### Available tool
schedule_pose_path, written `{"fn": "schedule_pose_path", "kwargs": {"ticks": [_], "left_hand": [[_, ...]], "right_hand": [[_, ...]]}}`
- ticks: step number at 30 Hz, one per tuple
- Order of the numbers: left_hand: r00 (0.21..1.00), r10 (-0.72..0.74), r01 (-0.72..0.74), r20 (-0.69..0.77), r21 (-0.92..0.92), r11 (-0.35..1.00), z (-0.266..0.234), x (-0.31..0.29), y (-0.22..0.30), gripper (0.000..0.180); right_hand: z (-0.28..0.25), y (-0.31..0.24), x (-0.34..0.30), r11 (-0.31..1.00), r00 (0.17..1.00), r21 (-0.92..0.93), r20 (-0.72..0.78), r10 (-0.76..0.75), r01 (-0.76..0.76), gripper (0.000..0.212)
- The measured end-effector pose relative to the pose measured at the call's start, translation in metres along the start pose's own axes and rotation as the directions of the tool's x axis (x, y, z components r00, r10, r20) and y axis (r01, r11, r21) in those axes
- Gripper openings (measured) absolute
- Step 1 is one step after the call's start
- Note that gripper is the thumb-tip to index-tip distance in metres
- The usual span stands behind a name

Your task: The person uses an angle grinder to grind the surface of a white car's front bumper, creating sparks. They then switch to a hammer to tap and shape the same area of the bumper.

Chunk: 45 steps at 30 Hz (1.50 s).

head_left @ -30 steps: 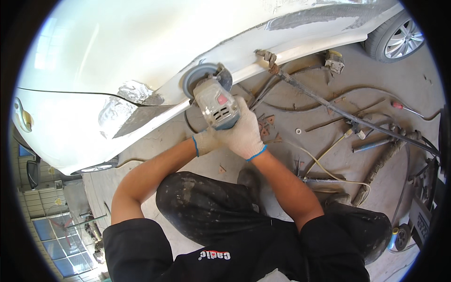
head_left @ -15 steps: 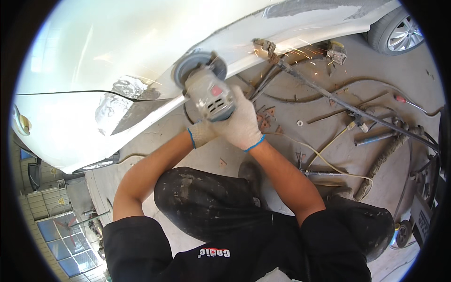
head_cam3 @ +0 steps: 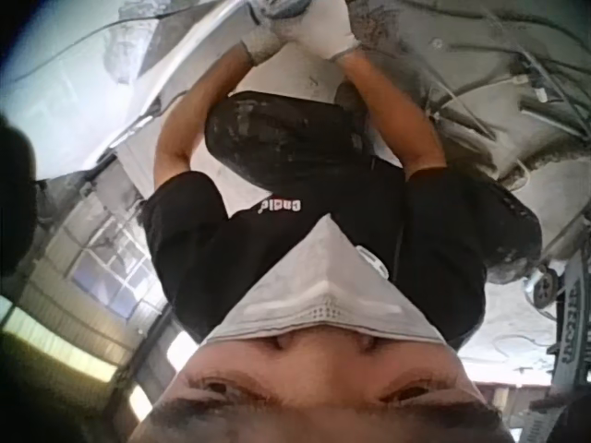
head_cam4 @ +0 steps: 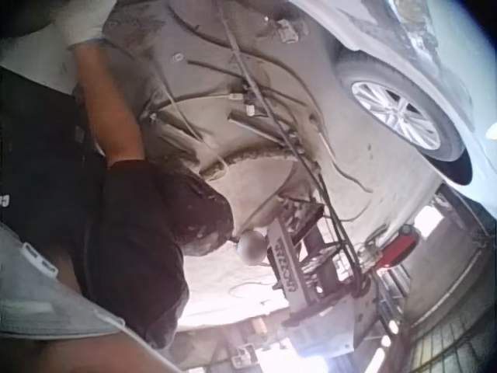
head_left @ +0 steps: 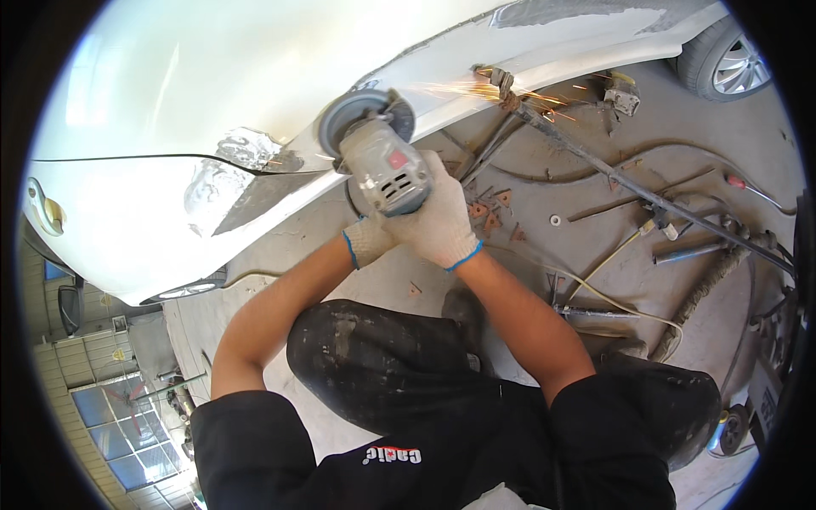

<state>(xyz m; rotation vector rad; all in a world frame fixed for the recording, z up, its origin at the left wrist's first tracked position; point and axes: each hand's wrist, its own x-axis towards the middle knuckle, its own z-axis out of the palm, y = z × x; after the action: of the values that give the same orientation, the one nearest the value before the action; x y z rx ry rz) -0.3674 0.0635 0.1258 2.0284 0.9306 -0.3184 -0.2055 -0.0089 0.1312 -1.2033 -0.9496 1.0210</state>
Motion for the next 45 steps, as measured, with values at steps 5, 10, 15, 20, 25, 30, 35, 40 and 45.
{"fn": "schedule_pose_path", "kwargs": {"ticks": [5, 10, 15, 20, 25, 30, 35, 40, 45], "left_hand": [[0.998, 0.031, -0.037, -0.055, -0.097, 0.995, 0.000, 0.007, 0.001, 0.059], [0.995, 0.011, -0.033, -0.097, -0.230, 0.973, 0.006, 0.000, 0.002, 0.058], [0.996, -0.006, -0.009, -0.084, -0.169, 0.986, 0.001, 0.000, 0.008, 0.057], [0.982, 0.078, -0.114, -0.170, -0.211, 0.971, 0.014, 0.001, -0.029, 0.056], [0.996, 0.075, -0.078, -0.044, -0.078, 0.994, 0.003, -0.005, -0.017, 0.054], [0.996, 0.041, -0.073, -0.076, -0.478, 0.875, 0.012, -0.012, -0.028, 0.059], [1.000, 0.013, -0.015, -0.019, -0.144, 0.989, 0.000, -0.018, -0.002, 0.064], [0.998, 0.049, -0.050, -0.026, -0.059, 0.997, -0.003, -0.010, -0.014, 0.065], [0.991, 0.081, -0.079, -0.107, 0.024, 0.997, -0.003, -0.009, -0.002, 0.067]], "right_hand": [[-0.002, 0.000, 0.004, 0.998, 0.998, -0.027, 0.029, -0.053, 0.054, 0.067], [-0.001, -0.002, 0.009, 0.982, 0.991, -0.175, 0.124, -0.045, 0.067, 0.063], [-0.002, -0.001, 0.006, 0.997, 0.998, -0.056, 0.044, 0.048, -0.045, 0.066], [0.000, -0.005, 0.008, 0.984, 0.991, -0.169, 0.130, -0.033, 0.055, 0.065], [-0.006, -0.015, 0.003, 0.992, 0.996, -0.128, 0.081, 0.030, -0.019, 0.066], [0.002, -0.013, -0.001, 0.973, 0.994, -0.228, 0.097, 0.045, -0.022, 0.067], [-0.001, -0.020, 0.000, 0.966, 0.979, -0.247, 0.164, 0.120, -0.077, 0.067], [0.001, -0.013, -0.004, 0.996, 0.999, -0.072, 0.010, 0.044, -0.043, 0.067], [-0.011, -0.016, 0.005, 0.985, 0.993, -0.175, 0.115, 0.018, 0.003, 0.066]]}}
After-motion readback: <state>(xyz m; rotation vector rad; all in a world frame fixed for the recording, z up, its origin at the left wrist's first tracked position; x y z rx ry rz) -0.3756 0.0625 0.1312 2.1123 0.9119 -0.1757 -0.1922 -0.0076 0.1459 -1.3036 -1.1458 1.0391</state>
